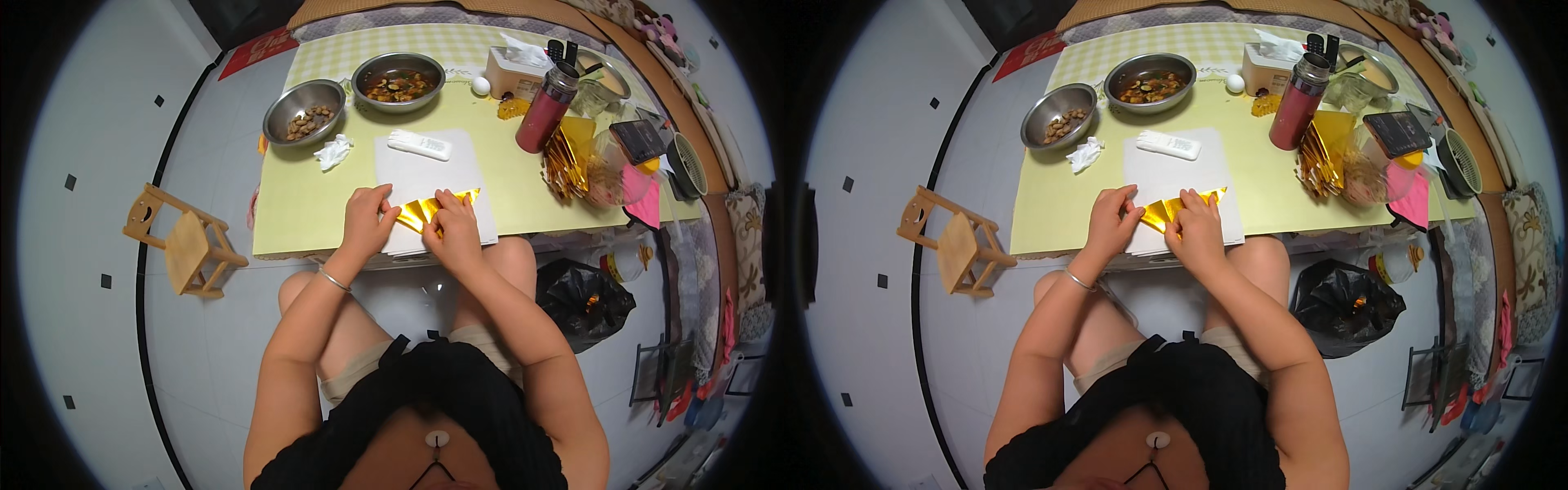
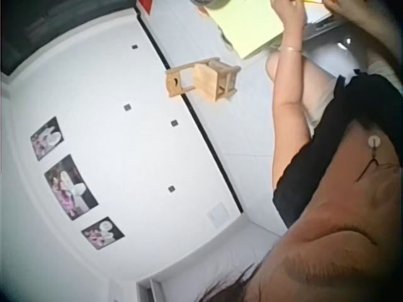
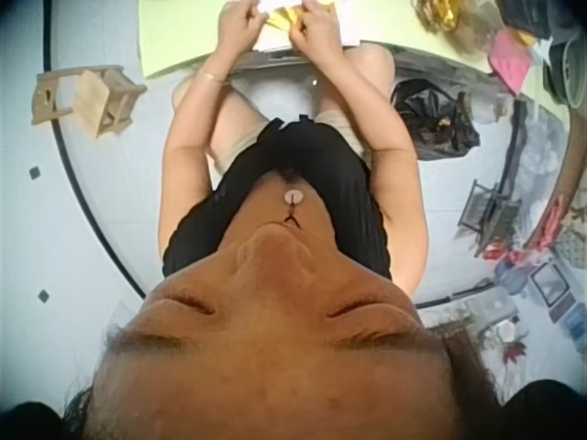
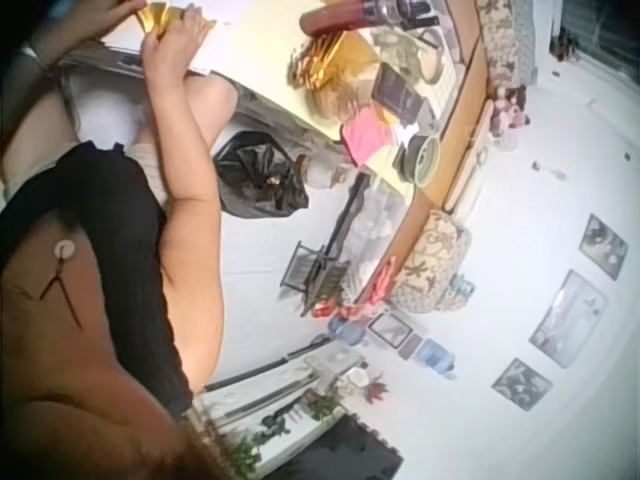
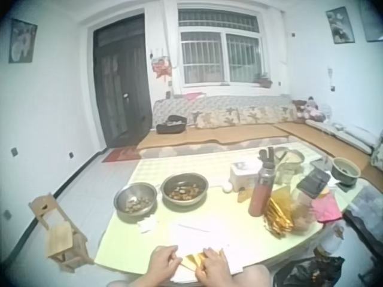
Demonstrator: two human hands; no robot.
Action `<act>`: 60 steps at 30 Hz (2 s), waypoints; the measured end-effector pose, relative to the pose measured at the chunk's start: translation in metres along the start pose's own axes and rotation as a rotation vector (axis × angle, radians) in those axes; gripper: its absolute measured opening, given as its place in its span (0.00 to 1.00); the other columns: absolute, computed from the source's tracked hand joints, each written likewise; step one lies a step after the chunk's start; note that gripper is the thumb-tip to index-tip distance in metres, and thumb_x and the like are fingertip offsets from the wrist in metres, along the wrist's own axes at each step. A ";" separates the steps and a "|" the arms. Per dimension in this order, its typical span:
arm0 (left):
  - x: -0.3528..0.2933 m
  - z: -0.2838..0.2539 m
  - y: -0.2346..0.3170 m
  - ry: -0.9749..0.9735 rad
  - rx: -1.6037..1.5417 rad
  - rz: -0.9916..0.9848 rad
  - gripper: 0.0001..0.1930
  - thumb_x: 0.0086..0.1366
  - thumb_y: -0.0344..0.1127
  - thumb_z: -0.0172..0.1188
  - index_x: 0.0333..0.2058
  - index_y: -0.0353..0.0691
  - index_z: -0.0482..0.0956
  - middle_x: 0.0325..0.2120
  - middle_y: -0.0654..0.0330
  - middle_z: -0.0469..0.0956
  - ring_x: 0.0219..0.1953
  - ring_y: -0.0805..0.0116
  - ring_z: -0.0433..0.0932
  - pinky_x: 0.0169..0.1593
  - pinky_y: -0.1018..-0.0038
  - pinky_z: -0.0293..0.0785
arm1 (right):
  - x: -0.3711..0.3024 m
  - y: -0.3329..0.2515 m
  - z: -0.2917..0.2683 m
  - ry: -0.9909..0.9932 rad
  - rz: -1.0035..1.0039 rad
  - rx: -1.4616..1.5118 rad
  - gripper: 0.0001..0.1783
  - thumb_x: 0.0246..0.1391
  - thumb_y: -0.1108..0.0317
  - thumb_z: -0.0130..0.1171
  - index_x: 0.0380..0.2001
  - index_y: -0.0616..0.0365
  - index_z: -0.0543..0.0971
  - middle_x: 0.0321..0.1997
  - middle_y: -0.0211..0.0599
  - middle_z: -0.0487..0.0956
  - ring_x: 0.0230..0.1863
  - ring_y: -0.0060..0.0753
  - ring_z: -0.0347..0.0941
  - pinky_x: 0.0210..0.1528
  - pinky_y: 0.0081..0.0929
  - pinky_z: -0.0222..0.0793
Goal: The person sits on the floor and folds multiple sheets of gold-colored paper into triangular shapes. They repeatedly pick up a sheet, fold it in half, fold the corners to the center, and then fold the bottom up to create a packet-like form. The finished items are placed in a pile on the table.
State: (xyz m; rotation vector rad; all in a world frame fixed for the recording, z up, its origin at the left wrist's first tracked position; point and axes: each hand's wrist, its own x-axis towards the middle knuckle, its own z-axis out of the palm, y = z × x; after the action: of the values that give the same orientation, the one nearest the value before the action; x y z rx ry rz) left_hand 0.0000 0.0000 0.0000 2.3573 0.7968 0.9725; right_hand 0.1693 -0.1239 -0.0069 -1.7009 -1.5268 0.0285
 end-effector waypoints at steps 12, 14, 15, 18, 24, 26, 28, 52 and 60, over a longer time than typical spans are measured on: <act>0.010 0.000 0.008 -0.012 0.234 0.083 0.24 0.54 0.32 0.71 0.51 0.36 0.78 0.26 0.56 0.76 0.35 0.54 0.73 0.44 0.59 0.70 | -0.001 -0.006 0.000 -0.041 -0.026 -0.014 0.14 0.50 0.69 0.62 0.41 0.63 0.78 0.64 0.63 0.71 0.67 0.60 0.66 0.69 0.66 0.53; 0.011 0.000 0.010 -0.011 0.234 0.092 0.24 0.54 0.31 0.71 0.51 0.35 0.78 0.26 0.57 0.76 0.35 0.53 0.73 0.44 0.59 0.70 | 0.000 -0.012 -0.004 -0.044 -0.038 -0.045 0.19 0.52 0.70 0.61 0.48 0.61 0.78 0.66 0.64 0.68 0.68 0.59 0.65 0.69 0.67 0.53; 0.011 0.000 0.010 -0.003 0.235 0.092 0.23 0.54 0.31 0.71 0.50 0.36 0.79 0.26 0.57 0.76 0.36 0.54 0.73 0.44 0.59 0.70 | 0.000 -0.011 -0.004 -0.053 -0.058 -0.085 0.20 0.52 0.70 0.60 0.50 0.59 0.78 0.66 0.64 0.67 0.68 0.59 0.65 0.69 0.67 0.53; 0.012 -0.002 0.016 0.039 0.291 0.167 0.20 0.54 0.31 0.69 0.47 0.36 0.80 0.28 0.56 0.77 0.36 0.54 0.74 0.44 0.59 0.70 | -0.001 -0.007 -0.001 -0.075 -0.102 -0.180 0.24 0.53 0.70 0.59 0.56 0.55 0.78 0.68 0.64 0.65 0.68 0.59 0.64 0.69 0.67 0.53; -0.013 -0.002 0.026 -0.036 0.352 0.393 0.13 0.56 0.28 0.61 0.41 0.36 0.82 0.32 0.55 0.78 0.35 0.55 0.79 0.43 0.63 0.74 | -0.003 -0.006 0.002 -0.114 -0.110 -0.250 0.26 0.54 0.69 0.59 0.59 0.57 0.76 0.70 0.64 0.63 0.70 0.59 0.62 0.69 0.65 0.53; -0.018 0.000 0.034 -0.034 0.390 0.329 0.13 0.56 0.29 0.61 0.42 0.36 0.82 0.32 0.55 0.78 0.36 0.56 0.79 0.44 0.62 0.74 | -0.004 -0.004 0.001 -0.123 -0.110 -0.261 0.26 0.55 0.68 0.59 0.59 0.57 0.76 0.70 0.64 0.62 0.70 0.59 0.61 0.70 0.65 0.52; -0.019 -0.002 0.048 -0.051 0.434 0.303 0.14 0.56 0.30 0.61 0.42 0.37 0.82 0.32 0.55 0.78 0.38 0.56 0.78 0.45 0.61 0.73 | -0.004 -0.004 0.000 -0.123 -0.110 -0.245 0.26 0.56 0.68 0.59 0.59 0.57 0.75 0.70 0.63 0.62 0.70 0.59 0.61 0.70 0.65 0.51; 0.043 0.008 0.052 -0.372 0.413 -0.036 0.23 0.48 0.32 0.70 0.45 0.36 0.79 0.42 0.48 0.78 0.54 0.47 0.70 0.64 0.52 0.62 | 0.062 0.050 -0.057 -0.474 -0.179 -0.067 0.38 0.45 0.76 0.58 0.65 0.57 0.69 0.65 0.48 0.70 0.69 0.50 0.62 0.77 0.54 0.46; 0.051 0.018 0.046 -0.329 0.348 -0.063 0.22 0.46 0.31 0.68 0.44 0.36 0.81 0.38 0.50 0.80 0.46 0.48 0.75 0.51 0.60 0.73 | 0.089 0.051 -0.063 -0.512 -0.236 -0.115 0.41 0.40 0.70 0.64 0.64 0.54 0.71 0.46 0.44 0.76 0.54 0.49 0.71 0.67 0.47 0.62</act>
State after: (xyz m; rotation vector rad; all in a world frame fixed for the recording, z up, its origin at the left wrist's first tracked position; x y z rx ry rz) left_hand 0.0578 -0.0029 0.0403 2.6692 0.9601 0.4252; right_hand 0.2665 -0.0798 0.0484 -1.6674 -2.1357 0.2760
